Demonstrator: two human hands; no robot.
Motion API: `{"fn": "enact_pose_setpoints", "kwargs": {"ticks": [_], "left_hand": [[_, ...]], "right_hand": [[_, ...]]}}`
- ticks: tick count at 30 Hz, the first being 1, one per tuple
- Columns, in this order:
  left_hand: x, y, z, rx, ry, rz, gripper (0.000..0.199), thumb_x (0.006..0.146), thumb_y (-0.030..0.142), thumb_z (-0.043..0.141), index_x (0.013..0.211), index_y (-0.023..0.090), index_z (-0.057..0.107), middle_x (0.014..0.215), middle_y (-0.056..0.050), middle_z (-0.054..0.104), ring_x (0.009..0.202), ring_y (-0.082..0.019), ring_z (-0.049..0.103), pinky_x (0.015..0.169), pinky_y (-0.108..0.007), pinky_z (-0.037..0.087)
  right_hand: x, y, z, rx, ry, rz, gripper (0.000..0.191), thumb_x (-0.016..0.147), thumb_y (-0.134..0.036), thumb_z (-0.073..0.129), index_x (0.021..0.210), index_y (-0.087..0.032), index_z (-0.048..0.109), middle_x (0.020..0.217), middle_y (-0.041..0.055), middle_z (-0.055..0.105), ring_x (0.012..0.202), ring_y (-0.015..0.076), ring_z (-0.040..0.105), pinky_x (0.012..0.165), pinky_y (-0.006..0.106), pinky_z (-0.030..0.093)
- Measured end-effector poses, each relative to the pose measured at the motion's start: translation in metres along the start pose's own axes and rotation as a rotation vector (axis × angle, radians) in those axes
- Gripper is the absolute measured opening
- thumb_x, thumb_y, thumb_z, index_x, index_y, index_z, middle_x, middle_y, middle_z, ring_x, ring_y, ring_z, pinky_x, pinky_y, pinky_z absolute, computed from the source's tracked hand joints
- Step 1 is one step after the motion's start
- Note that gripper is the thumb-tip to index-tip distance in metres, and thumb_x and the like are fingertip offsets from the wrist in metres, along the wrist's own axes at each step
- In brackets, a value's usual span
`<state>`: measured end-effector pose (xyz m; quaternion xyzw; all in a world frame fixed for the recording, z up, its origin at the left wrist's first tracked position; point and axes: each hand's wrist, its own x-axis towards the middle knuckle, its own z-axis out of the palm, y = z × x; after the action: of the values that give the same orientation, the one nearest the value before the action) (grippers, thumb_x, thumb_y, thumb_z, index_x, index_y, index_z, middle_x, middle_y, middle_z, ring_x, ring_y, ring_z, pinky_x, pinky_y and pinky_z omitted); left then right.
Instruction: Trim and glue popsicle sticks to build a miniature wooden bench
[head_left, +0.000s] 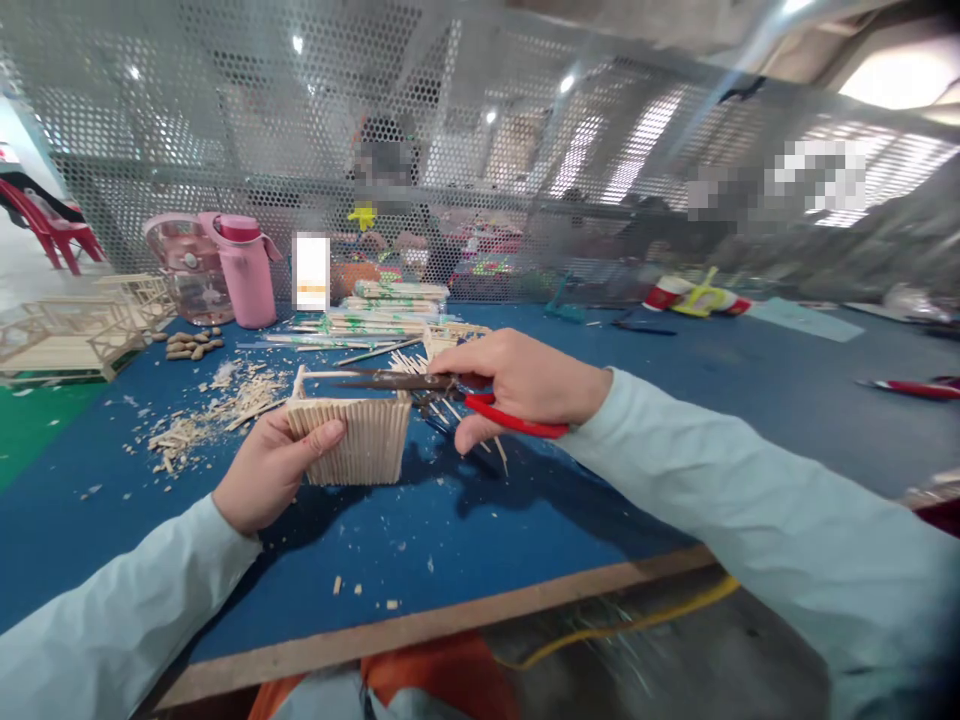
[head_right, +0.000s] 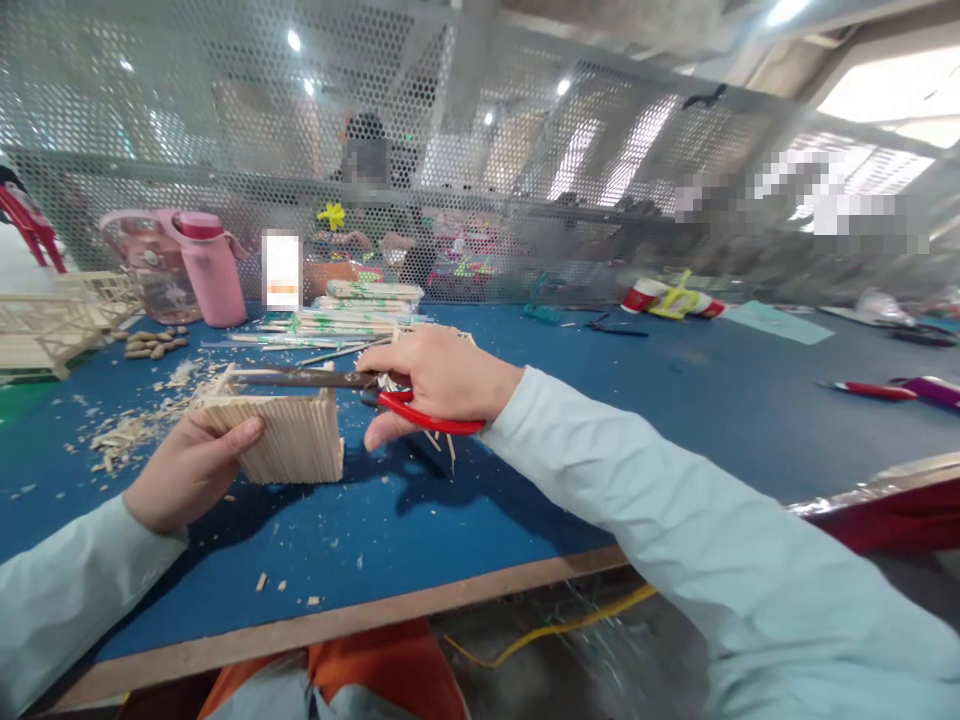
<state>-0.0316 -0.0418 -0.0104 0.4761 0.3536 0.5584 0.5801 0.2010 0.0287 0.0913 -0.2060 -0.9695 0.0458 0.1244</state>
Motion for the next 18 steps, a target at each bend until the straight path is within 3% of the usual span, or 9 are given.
{"fn": "enact_pose_setpoints", "kwargs": {"ticks": [4, 6, 9, 13, 18], "left_hand": [[-0.002, 0.004, 0.007, -0.096, 0.108, 0.014, 0.026, 0.070, 0.033, 0.068, 0.091, 0.019, 0.068, 0.090, -0.005, 0.071, 0.082, -0.022, 0.065, 0.075, -0.035, 0.050], [-0.003, 0.006, 0.011, -0.135, 0.162, 0.034, 0.025, 0.069, 0.033, 0.069, 0.090, 0.019, 0.067, 0.090, -0.004, 0.071, 0.083, -0.021, 0.065, 0.076, -0.034, 0.050], [-0.003, 0.006, 0.012, -0.144, 0.220, 0.081, 0.028, 0.069, 0.033, 0.069, 0.091, 0.018, 0.064, 0.091, -0.004, 0.071, 0.086, -0.022, 0.064, 0.078, -0.035, 0.050], [0.000, 0.001, 0.009, -0.073, 0.240, 0.120, 0.031, 0.073, 0.035, 0.064, 0.097, 0.016, 0.061, 0.096, -0.006, 0.069, 0.092, -0.022, 0.062, 0.081, -0.036, 0.049], [-0.003, 0.004, 0.014, 0.049, 0.201, 0.147, 0.041, 0.077, 0.036, 0.059, 0.113, 0.017, 0.055, 0.111, -0.008, 0.064, 0.104, -0.022, 0.057, 0.088, -0.034, 0.045]], "right_hand": [[0.001, 0.001, 0.020, 0.265, 0.357, 0.114, 0.047, 0.069, -0.058, 0.059, 0.087, -0.015, 0.056, 0.066, -0.0014, 0.052, 0.058, 0.0093, 0.043, 0.056, 0.023, 0.034], [0.009, -0.004, 0.033, 0.465, 0.477, 0.191, 0.038, 0.071, -0.048, 0.063, 0.089, -0.016, 0.053, 0.069, -0.0015, 0.053, 0.059, 0.0094, 0.046, 0.057, 0.023, 0.038], [0.026, -0.013, 0.053, 0.773, 0.494, 0.241, 0.036, 0.065, -0.036, 0.070, 0.089, -0.018, 0.050, 0.075, -0.0006, 0.056, 0.066, 0.0113, 0.053, 0.063, 0.025, 0.042], [0.045, -0.018, 0.075, 1.007, 0.523, 0.309, 0.040, 0.055, -0.026, 0.073, 0.086, -0.019, 0.049, 0.076, -0.0025, 0.054, 0.069, 0.0115, 0.053, 0.066, 0.026, 0.043], [0.050, -0.005, 0.093, 1.195, 0.600, 0.387, 0.035, 0.057, -0.022, 0.065, 0.088, -0.019, 0.049, 0.066, -0.0059, 0.050, 0.055, 0.0090, 0.046, 0.053, 0.023, 0.037]]}}
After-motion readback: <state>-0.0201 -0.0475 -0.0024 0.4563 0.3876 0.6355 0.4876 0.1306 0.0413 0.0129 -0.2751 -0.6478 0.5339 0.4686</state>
